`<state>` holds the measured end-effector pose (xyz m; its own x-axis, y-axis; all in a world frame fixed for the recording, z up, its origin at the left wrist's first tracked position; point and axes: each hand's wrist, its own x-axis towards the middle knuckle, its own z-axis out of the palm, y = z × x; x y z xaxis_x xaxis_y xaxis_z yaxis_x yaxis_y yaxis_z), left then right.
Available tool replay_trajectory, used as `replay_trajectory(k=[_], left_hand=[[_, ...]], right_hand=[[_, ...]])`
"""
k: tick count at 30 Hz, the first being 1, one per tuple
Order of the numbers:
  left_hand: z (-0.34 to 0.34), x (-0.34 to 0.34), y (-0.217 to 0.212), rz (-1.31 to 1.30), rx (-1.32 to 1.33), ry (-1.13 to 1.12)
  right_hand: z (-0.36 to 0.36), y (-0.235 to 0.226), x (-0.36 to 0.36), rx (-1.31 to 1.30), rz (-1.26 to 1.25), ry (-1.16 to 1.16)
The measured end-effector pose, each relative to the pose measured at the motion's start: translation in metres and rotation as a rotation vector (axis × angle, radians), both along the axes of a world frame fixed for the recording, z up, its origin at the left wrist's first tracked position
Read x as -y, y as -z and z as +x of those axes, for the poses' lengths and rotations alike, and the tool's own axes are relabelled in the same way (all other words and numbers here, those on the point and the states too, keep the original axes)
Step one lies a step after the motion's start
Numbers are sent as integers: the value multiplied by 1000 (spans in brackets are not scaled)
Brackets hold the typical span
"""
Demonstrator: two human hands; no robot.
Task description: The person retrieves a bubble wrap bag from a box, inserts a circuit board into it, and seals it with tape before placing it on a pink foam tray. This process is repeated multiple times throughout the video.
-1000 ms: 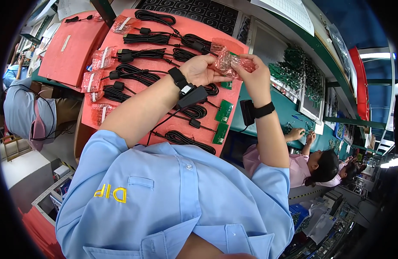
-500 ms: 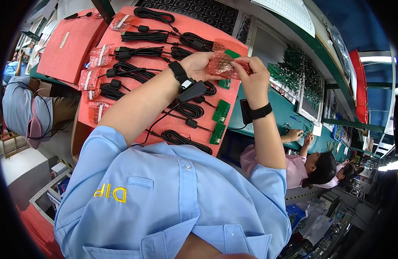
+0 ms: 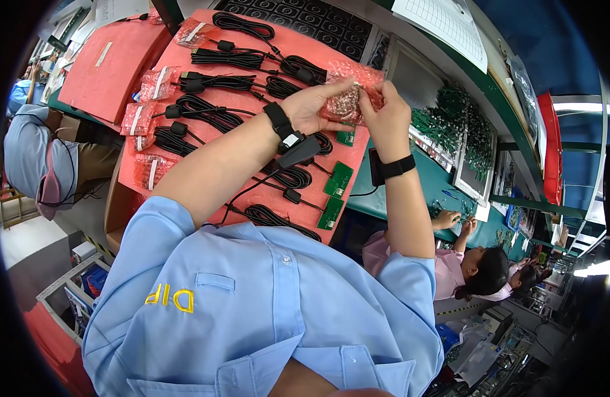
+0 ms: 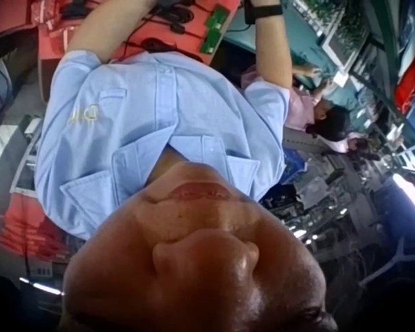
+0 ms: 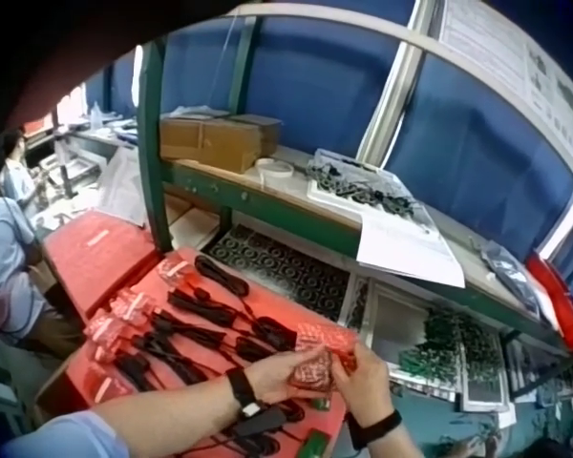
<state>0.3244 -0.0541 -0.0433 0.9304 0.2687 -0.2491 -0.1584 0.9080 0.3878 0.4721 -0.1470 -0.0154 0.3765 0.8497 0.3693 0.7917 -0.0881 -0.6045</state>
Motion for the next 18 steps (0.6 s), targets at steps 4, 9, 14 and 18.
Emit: replay_trajectory(k=[4,9,14,18], left_hand=[[9,3,10,186,-150,-1],[4,5,13,148,-98,4],[3,-4,13,80,-119,64],[-1,-11,19,-13,-111,118]], right_hand=[[9,11,-10,-107,171,66],[38,10,-21,-1298,-295,-304],[45,8,-20,-750,-299,-307],[44,-3,-11,-395,-165,-474]])
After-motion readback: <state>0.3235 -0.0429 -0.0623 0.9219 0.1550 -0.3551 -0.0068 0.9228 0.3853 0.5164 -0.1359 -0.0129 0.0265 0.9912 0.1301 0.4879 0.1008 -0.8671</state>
